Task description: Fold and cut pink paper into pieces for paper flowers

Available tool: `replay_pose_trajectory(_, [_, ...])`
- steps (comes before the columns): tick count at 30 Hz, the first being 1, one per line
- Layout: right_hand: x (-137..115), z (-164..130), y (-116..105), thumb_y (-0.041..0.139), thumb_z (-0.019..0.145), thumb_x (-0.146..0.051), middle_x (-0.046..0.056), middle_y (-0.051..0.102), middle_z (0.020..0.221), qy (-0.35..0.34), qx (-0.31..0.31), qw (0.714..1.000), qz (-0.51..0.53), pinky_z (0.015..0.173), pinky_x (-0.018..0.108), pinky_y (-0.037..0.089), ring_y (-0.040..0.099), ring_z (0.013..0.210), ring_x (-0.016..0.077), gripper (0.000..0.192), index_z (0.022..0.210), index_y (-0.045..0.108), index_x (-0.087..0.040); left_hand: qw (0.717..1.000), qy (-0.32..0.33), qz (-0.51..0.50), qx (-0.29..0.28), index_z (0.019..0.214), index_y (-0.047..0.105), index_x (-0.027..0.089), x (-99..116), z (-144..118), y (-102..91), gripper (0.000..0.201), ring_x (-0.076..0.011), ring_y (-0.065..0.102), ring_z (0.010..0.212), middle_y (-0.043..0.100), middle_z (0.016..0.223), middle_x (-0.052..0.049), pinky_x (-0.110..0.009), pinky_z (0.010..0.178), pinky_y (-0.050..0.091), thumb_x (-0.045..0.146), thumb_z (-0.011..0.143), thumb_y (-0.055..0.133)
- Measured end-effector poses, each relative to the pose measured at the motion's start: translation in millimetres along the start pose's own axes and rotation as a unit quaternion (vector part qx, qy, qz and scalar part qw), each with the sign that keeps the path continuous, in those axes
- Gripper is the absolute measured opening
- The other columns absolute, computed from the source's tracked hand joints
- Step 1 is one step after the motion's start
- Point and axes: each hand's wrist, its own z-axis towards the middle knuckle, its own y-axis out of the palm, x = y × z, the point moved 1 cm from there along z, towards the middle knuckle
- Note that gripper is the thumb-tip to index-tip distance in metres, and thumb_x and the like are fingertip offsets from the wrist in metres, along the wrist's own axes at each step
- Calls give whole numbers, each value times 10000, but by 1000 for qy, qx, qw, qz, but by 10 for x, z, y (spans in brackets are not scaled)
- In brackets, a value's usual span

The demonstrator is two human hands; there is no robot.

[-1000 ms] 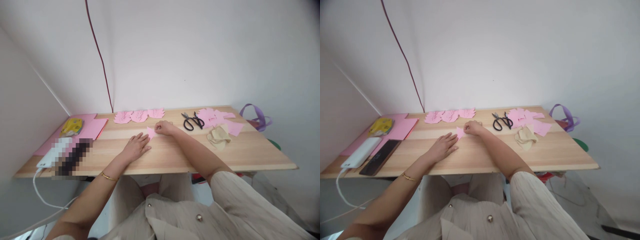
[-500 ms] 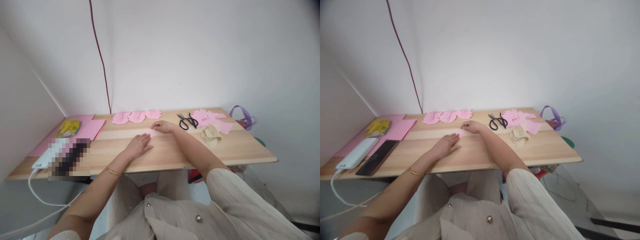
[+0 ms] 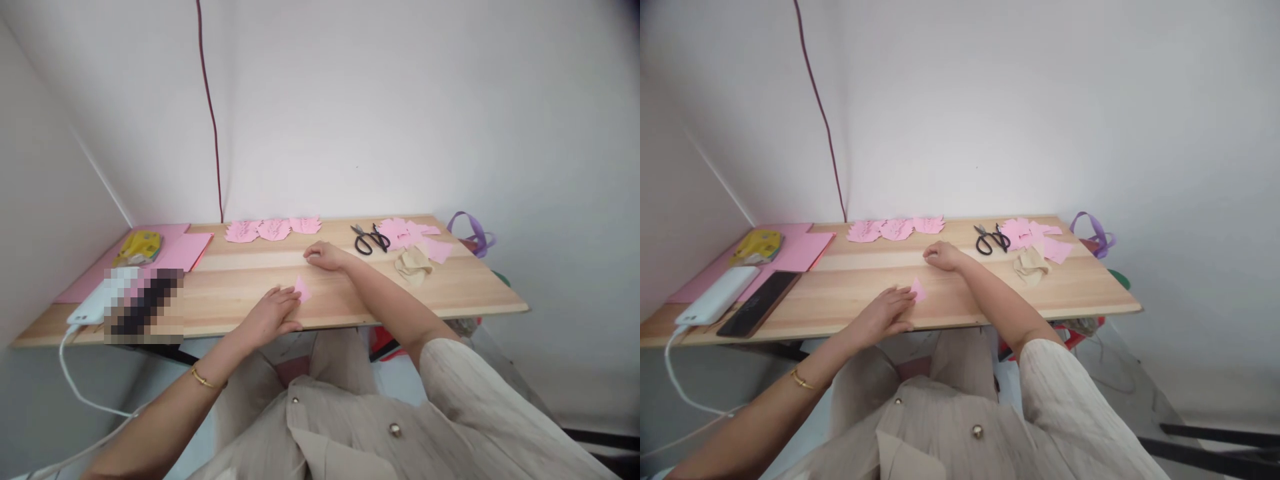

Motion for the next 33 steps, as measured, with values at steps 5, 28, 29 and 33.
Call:
replay_pose_trajectory(5, [-154, -258, 40, 562, 767, -291, 74, 647, 1075, 12, 40, 999, -10, 922, 336, 406, 575, 1023, 206, 253, 974, 674, -198, 997, 26, -1, 79, 1083, 601, 205, 39, -226, 140, 306, -254, 484, 1208, 617, 1199, -112, -461, 1014, 321, 339, 808, 591])
replay_pose_trajectory(28, [-555, -308, 118, 767, 609, -371, 15, 636, 861, 55, 8, 837, 545, 725, 244, 458, 587, 769, 103, 417, 949, 606, -191, 473, -293, -722, 410, 713, 558, 172, -151, 716, -171, 234, -54, 508, 531, 549, 595, 55, -217, 605, 471, 225, 592, 752])
replay_pose_trajectory(29, [-559, -245, 153, 762, 605, -383, 5, 623, 804, 69, 41, 821, 565, 696, 239, 457, 571, 718, 94, 399, 913, 607, -182, 474, -299, -723, 404, 713, 563, 168, -168, 752, -149, 235, -54, 508, 533, 556, 600, 49, -211, 596, 468, 225, 590, 755])
replay_pose_trajectory(33, [-518, -3, 162, 730, 617, -425, -36, 548, 676, 74, 132, 799, 582, 642, 225, 442, 510, 625, 74, 336, 739, 545, -173, 548, -305, -689, 363, 664, 590, 138, -231, 891, -71, 281, -65, 496, 548, 560, 604, 28, -196, 542, 431, 272, 523, 792])
